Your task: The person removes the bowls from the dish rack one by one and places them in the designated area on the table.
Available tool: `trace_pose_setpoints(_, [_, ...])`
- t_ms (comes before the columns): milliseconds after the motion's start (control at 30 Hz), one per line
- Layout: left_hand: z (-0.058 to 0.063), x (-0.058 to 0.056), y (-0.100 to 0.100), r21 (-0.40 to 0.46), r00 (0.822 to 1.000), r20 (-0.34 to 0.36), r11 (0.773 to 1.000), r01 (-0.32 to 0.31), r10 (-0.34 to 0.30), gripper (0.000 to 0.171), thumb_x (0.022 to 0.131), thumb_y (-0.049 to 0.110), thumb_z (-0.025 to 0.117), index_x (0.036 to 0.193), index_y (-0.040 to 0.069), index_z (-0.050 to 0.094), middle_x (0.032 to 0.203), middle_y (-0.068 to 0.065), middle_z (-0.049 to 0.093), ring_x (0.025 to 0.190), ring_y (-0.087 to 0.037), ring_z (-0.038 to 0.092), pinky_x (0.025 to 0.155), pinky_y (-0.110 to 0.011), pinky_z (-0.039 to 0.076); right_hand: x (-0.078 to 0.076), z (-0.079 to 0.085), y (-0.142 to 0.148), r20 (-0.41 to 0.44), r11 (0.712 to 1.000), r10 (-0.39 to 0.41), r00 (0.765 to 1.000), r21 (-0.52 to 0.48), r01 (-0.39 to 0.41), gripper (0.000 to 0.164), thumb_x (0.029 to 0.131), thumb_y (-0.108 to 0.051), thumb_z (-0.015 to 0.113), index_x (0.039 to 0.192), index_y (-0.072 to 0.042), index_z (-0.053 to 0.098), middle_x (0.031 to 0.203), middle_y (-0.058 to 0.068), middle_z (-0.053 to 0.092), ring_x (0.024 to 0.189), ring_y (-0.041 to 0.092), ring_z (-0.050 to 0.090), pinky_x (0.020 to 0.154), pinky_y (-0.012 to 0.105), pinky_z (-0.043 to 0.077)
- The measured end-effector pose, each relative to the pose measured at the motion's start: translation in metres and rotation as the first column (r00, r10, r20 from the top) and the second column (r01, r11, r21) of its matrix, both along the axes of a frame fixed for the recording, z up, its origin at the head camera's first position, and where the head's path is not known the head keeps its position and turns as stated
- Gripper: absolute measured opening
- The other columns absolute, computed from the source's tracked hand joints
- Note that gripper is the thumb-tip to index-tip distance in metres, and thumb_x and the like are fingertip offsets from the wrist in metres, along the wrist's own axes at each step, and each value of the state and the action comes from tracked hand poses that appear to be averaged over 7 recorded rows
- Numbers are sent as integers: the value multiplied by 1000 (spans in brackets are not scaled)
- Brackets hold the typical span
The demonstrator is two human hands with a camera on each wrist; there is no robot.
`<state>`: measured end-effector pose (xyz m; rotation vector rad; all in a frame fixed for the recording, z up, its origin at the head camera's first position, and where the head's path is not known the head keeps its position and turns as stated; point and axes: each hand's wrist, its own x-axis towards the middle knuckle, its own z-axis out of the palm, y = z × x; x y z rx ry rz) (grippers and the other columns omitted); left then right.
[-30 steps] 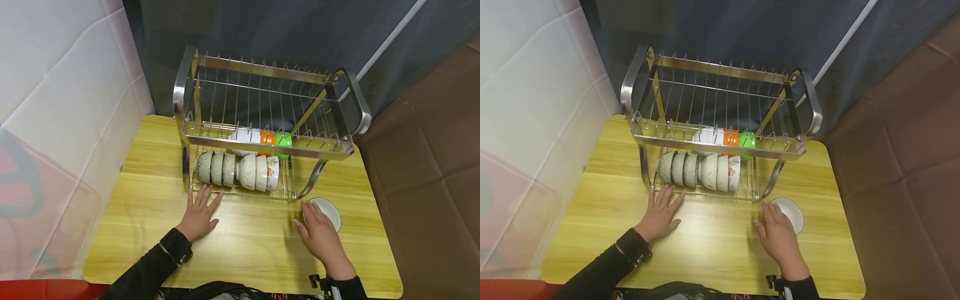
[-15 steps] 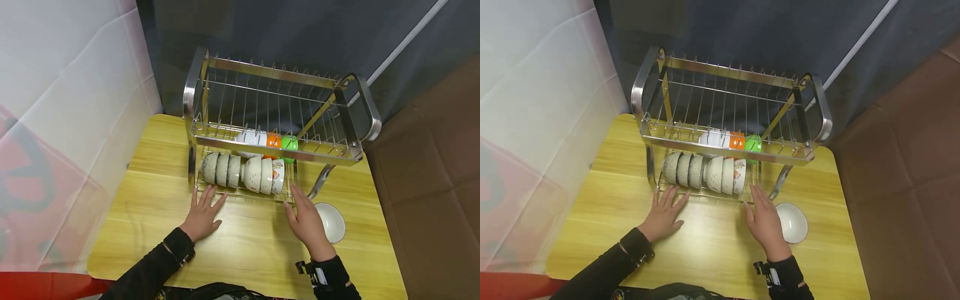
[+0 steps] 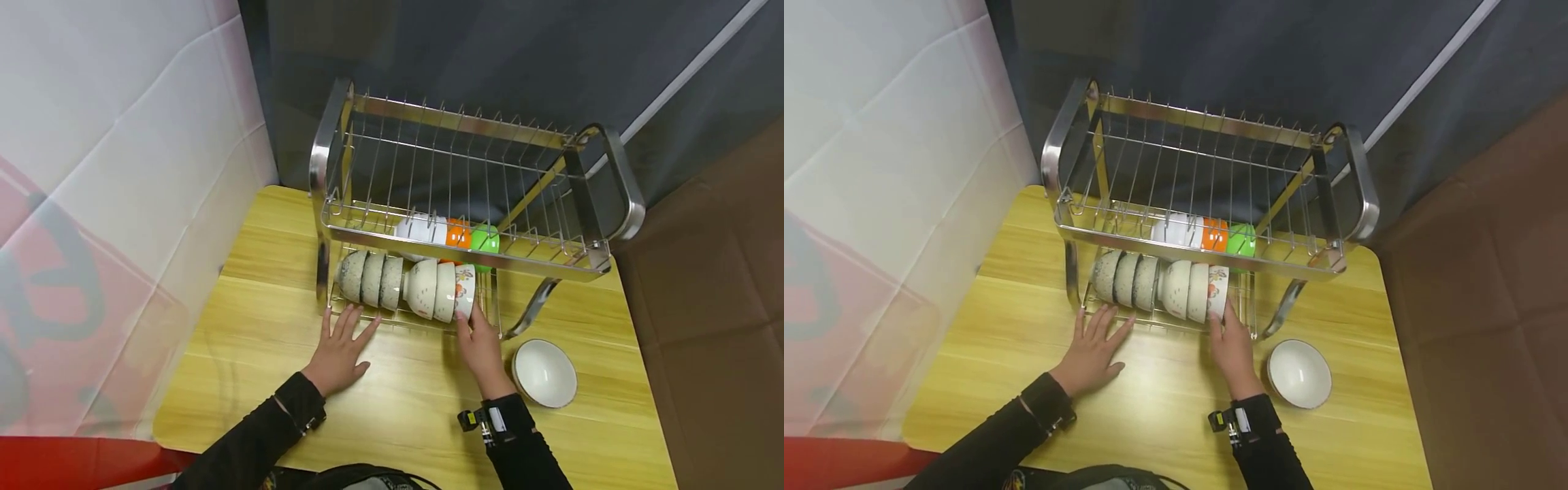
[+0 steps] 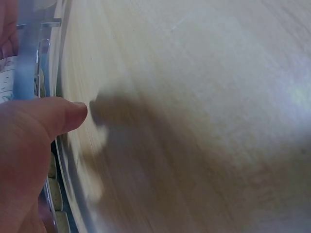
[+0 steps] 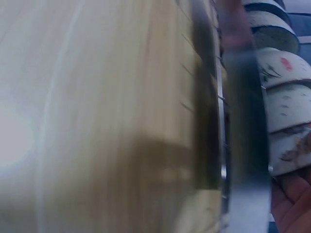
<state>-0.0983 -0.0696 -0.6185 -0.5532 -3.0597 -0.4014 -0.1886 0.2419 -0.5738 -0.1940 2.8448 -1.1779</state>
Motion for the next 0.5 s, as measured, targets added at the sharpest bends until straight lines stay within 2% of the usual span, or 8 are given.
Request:
trace_pose_setpoints(267, [4,0,1,-2,999,36,1000,5,-5,93,98,44,83,173,18,35,174,-27,26,164,-48,17,127,-76,6,-1,-13,-1,-48,995,20,999,-99,-24,51,117,-19,54,163,-1,43,149,34,60,138,51,59,110,66,50])
trace_pose_setpoints(500, [2,-1,1,-11,1000,11,1000,4,-4,95,97,46,83,174,18,35,174,-27,25,163,-47,18,126,-76,7,-2,-18,-2,-107,992,3,994,-126,-17,36,115,-13,58,144,8,58,139,35,67,131,53,64,103,67,55])
